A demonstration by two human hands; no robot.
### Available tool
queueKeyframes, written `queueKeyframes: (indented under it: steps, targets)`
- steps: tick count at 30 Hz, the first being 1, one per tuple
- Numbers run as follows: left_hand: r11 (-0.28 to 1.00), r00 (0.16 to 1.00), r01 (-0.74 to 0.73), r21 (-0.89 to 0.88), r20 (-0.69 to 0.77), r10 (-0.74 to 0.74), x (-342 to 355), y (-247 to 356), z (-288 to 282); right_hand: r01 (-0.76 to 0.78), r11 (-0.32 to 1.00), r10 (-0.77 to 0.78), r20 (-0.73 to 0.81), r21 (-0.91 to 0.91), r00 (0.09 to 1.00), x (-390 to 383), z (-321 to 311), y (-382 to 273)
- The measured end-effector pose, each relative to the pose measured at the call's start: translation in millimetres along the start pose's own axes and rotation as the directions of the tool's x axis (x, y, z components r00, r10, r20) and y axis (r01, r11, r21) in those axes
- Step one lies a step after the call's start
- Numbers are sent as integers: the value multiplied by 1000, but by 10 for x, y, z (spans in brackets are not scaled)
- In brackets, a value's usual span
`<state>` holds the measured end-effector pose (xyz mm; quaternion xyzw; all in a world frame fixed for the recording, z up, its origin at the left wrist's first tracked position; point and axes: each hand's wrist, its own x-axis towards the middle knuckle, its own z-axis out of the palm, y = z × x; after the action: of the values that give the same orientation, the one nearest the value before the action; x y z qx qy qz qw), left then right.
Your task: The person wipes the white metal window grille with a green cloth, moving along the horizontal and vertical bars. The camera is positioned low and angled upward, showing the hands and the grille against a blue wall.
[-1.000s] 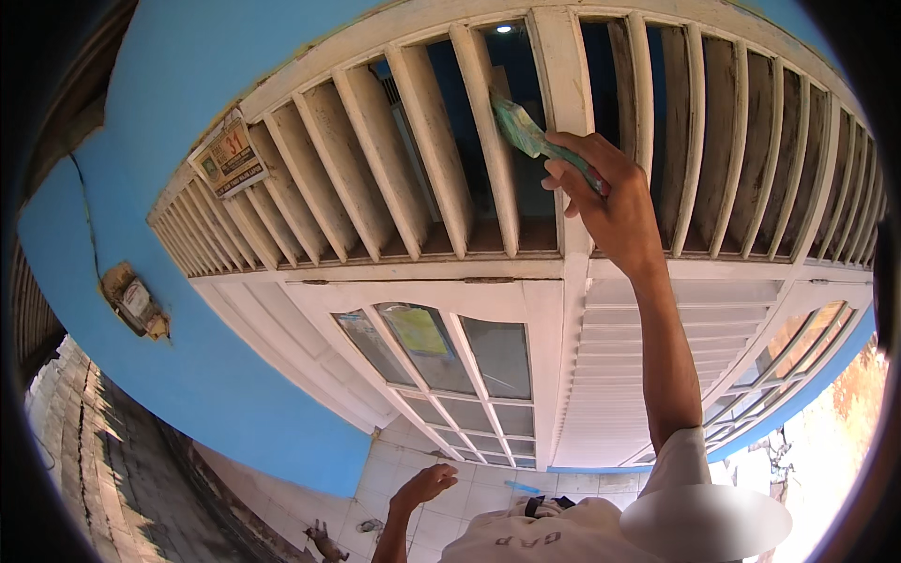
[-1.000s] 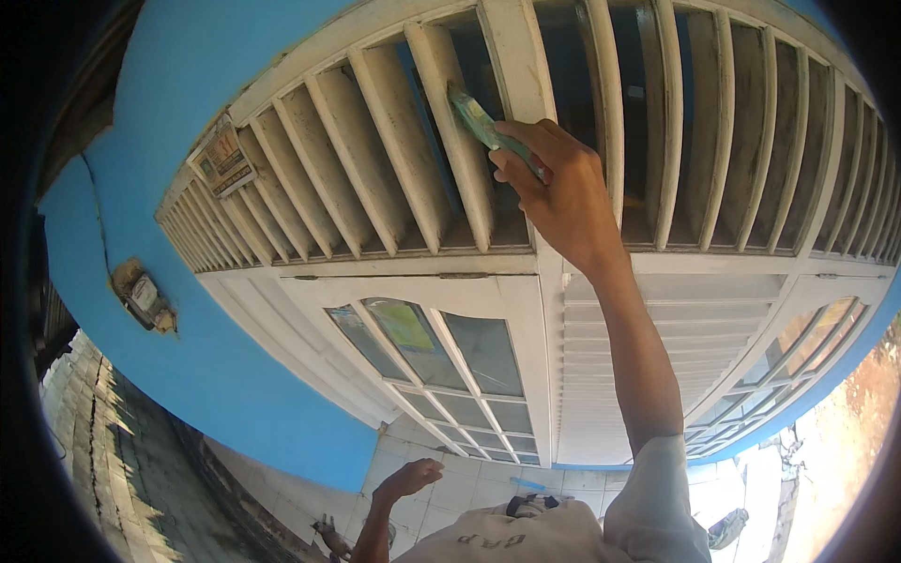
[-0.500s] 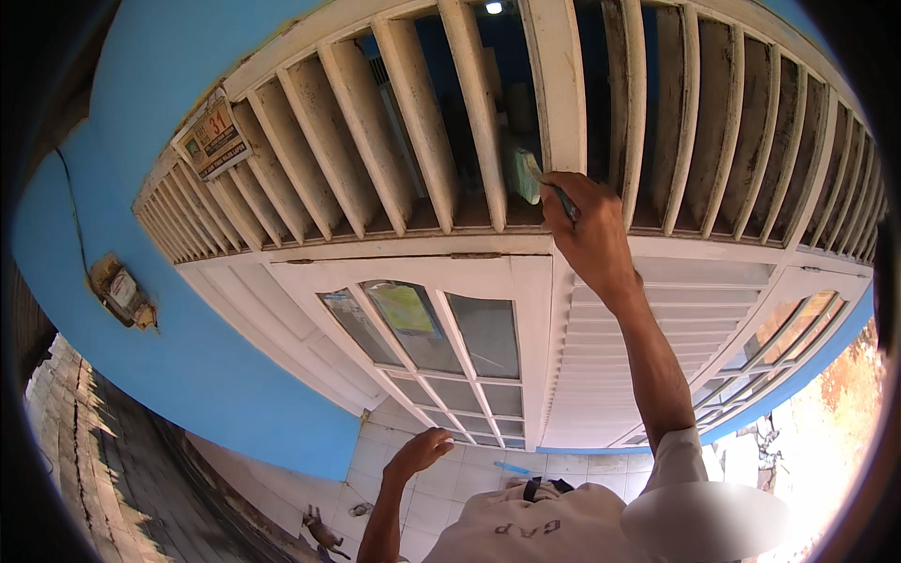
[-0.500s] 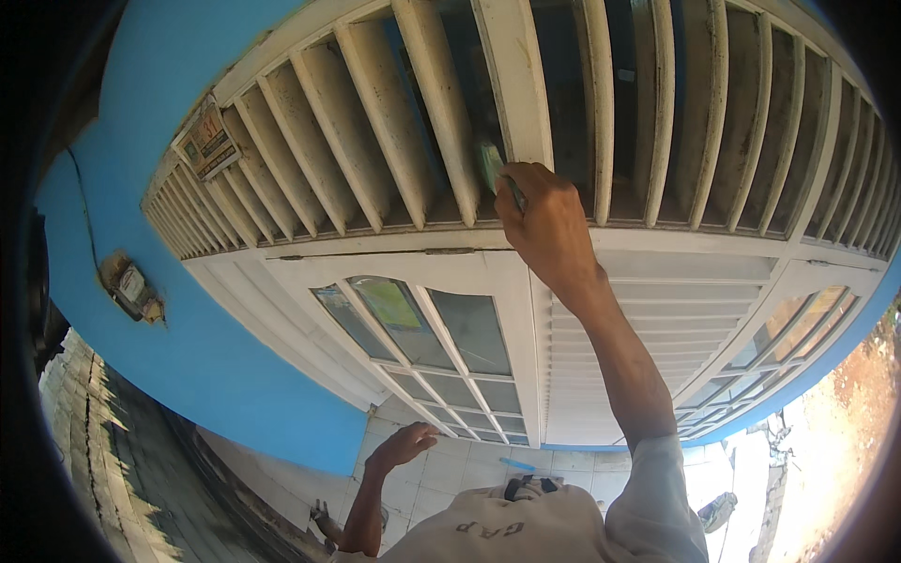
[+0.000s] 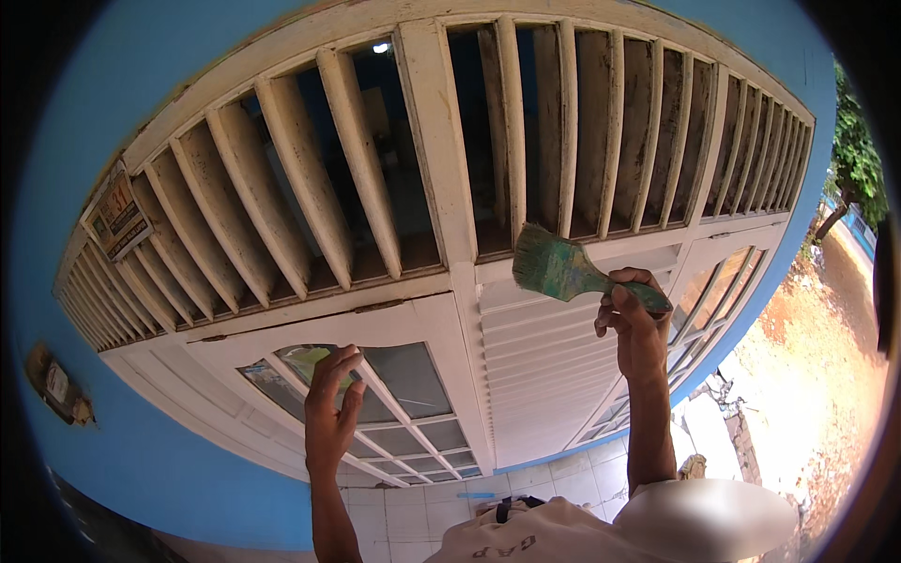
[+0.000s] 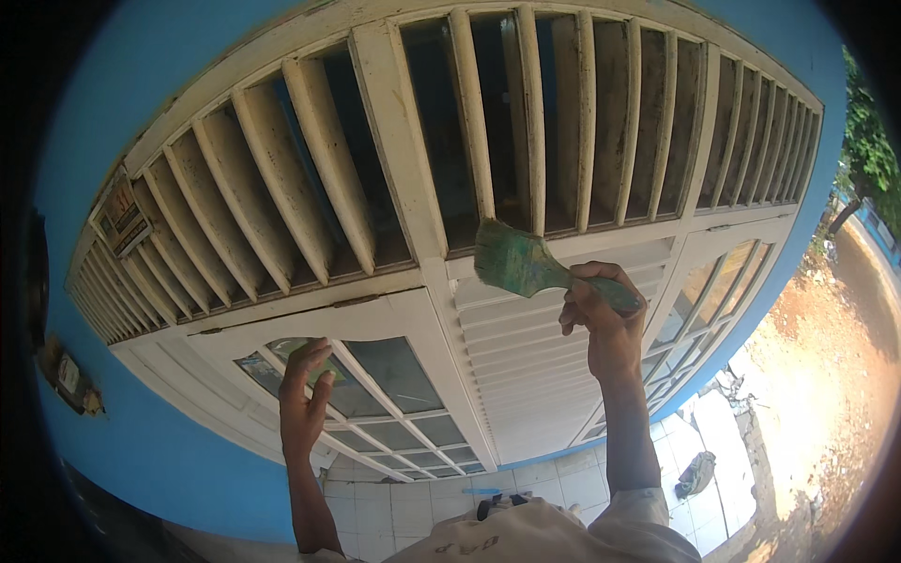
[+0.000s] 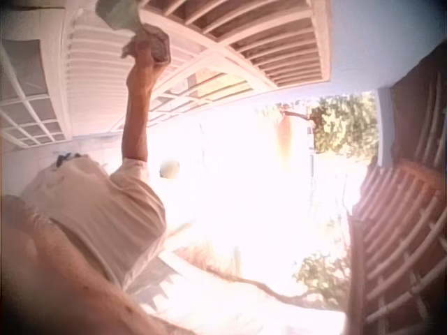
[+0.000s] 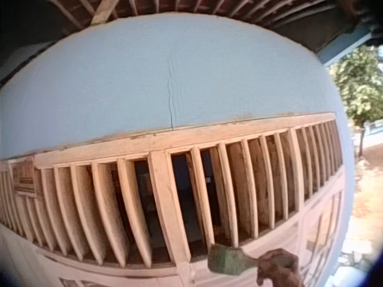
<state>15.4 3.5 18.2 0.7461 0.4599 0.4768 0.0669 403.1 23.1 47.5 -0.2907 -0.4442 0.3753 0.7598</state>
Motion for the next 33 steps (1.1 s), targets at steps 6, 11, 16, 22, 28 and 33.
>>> queueKeyframes:
  steps: [6, 11, 16, 22, 28, 33]
  targets:
    - [901, 877, -375, 219, -232, 422, 1814, 520, 20, 292, 874, -340, -59, -388, 939, 205, -200, -520]
    - [952, 810, -266, 152, -500, 306, 2392, 320, 459, 455, 473, -453, 234, -754, 860, 491, 149, -946]
    - [938, 733, -338, 79, -603, 315, 2568, 310, 796, 494, 120, -474, 388, -861, 791, 1139, 143, -1409]
    - [916, 688, -393, 75, -637, 347, 2613, 242, 866, 518, -39, -681, 402, -854, 611, 1549, 172, -1911]
    - [869, 656, -439, 228, -579, 483, 2642, 80, 676, 326, 37, -297, 301, -945, 906, 1413, 279, -1446]
    - [907, 717, -417, 64, -590, 372, 2613, 135, 817, 517, 117, -548, 379, -848, 746, 998, 516, -1455]
